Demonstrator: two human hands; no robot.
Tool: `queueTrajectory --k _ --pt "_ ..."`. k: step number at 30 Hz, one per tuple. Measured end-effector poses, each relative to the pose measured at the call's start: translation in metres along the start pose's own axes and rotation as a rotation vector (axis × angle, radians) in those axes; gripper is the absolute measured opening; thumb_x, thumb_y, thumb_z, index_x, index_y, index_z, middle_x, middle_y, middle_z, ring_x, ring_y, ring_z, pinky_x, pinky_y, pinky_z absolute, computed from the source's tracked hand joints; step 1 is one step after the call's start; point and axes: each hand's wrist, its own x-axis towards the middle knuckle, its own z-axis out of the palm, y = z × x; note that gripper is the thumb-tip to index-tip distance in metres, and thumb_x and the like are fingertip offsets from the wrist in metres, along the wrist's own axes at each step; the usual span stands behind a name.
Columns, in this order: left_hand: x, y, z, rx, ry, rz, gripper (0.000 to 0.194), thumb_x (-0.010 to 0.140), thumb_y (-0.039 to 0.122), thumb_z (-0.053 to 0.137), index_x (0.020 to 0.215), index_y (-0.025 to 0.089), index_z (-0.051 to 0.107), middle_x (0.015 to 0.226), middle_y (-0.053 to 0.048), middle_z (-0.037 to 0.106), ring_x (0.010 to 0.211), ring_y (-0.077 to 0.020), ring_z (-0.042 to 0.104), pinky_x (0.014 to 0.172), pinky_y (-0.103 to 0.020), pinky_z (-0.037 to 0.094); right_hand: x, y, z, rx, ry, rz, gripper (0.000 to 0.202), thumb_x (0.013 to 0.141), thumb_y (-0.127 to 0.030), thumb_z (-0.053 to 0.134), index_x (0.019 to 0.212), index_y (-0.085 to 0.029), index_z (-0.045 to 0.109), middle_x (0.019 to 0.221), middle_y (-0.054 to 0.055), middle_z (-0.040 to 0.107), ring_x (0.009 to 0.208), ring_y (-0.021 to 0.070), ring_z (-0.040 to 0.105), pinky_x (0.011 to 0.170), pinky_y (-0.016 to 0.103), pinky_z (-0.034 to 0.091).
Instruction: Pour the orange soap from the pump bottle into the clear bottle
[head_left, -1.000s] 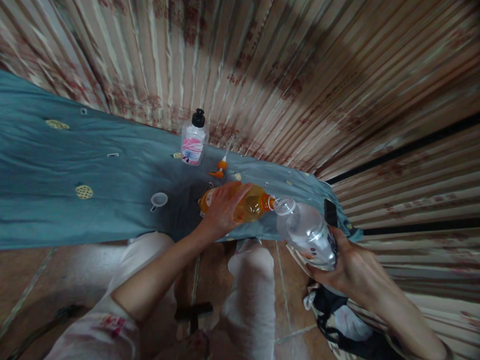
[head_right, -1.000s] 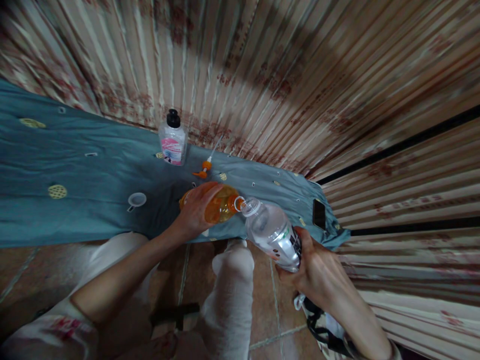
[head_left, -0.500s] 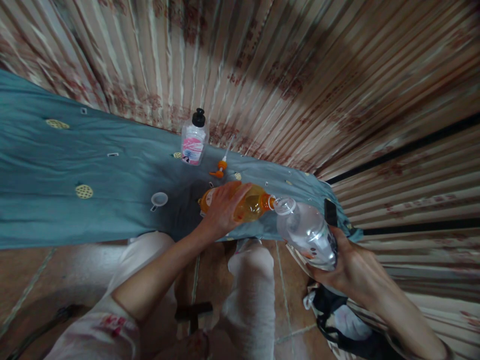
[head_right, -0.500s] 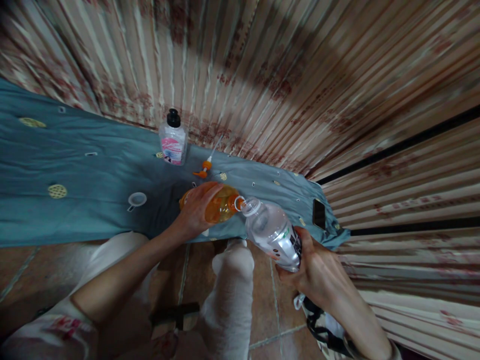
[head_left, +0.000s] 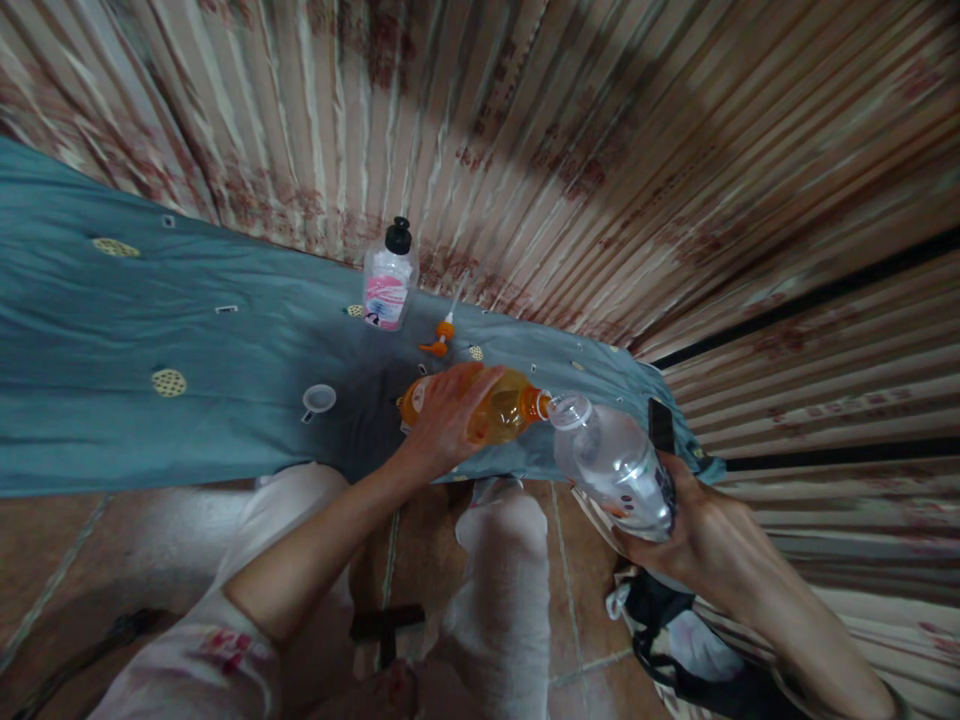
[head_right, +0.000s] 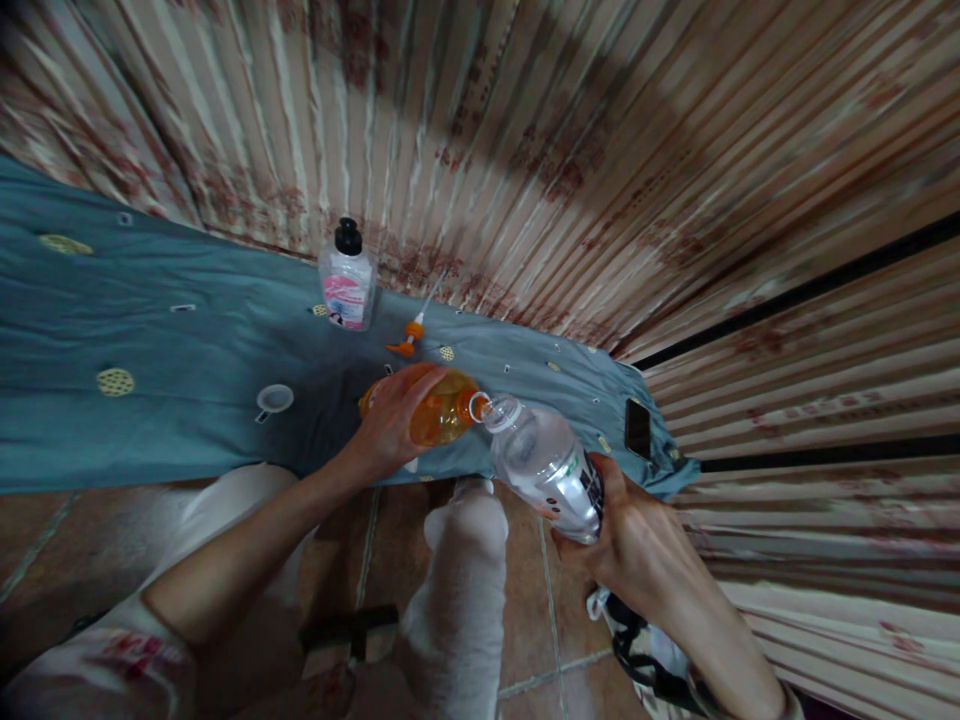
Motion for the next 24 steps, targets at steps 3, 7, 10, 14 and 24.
queueTrajectory --k 3,7,10,14,24 --pt "0.0002 0.0002 -0.0001 0.000 0.001 -0.008 0.078 0.074 0.044 0.071 0.141 0.021 0.037 0.136 -0.016 0.049 0.128 -0.0321 0.045 0.107 -0.050 0.035 0.0007 -0.0008 -0.0009 0.021 -0.007 0.013 0.063 0.070 -0.046 0.061 0.120 -0.011 0.048 0.066 0.005 0.068 0.058 0.0266 0.067 0.047 0.031 0.045" --pt "0.0005 0.0013 -0.0019 -0.006 -0.020 -0.017 0.077 0.075 0.043 0.070 0.141 0.022 0.037 0.137 -0.015 0.048 0.128 -0.0313 0.045 0.107 -0.049 0.035 0.0014 -0.0021 -0.0016 0.021 -0.003 0.011 0.063 0.069 -0.047 0.061 0.119 -0.012 0.048 0.067 0.006 0.069 0.059 0.0273 0.067 0.048 0.031 0.045" --pt "0.0002 0.0018 -0.0025 -0.007 -0.014 -0.016 0.075 0.076 0.040 0.069 0.141 0.021 0.037 0.137 -0.015 0.049 0.128 -0.0311 0.045 0.107 -0.049 0.035 0.0018 -0.0029 -0.0023 0.017 0.004 0.009 0.063 0.069 -0.045 0.061 0.120 -0.010 0.048 0.067 0.007 0.069 0.059 0.0275 0.067 0.047 0.031 0.045" --pt "-0.0005 0.0005 -0.0014 -0.014 0.001 -0.005 0.076 0.075 0.040 0.070 0.141 0.021 0.036 0.137 -0.015 0.049 0.128 -0.0317 0.045 0.108 -0.049 0.035 0.0024 -0.0042 -0.0028 0.014 0.016 0.009 0.065 0.068 -0.043 0.061 0.122 -0.009 0.047 0.066 0.007 0.068 0.058 0.0278 0.067 0.046 0.031 0.044" --pt "0.0001 -0.0010 -0.0001 -0.013 0.011 -0.004 0.077 0.075 0.044 0.070 0.141 0.022 0.036 0.136 -0.015 0.049 0.127 -0.0316 0.046 0.106 -0.049 0.036 0.0032 -0.0029 -0.0018 0.020 0.007 0.003 0.062 0.068 -0.045 0.062 0.118 -0.011 0.049 0.065 0.007 0.068 0.056 0.0272 0.066 0.047 0.031 0.046"
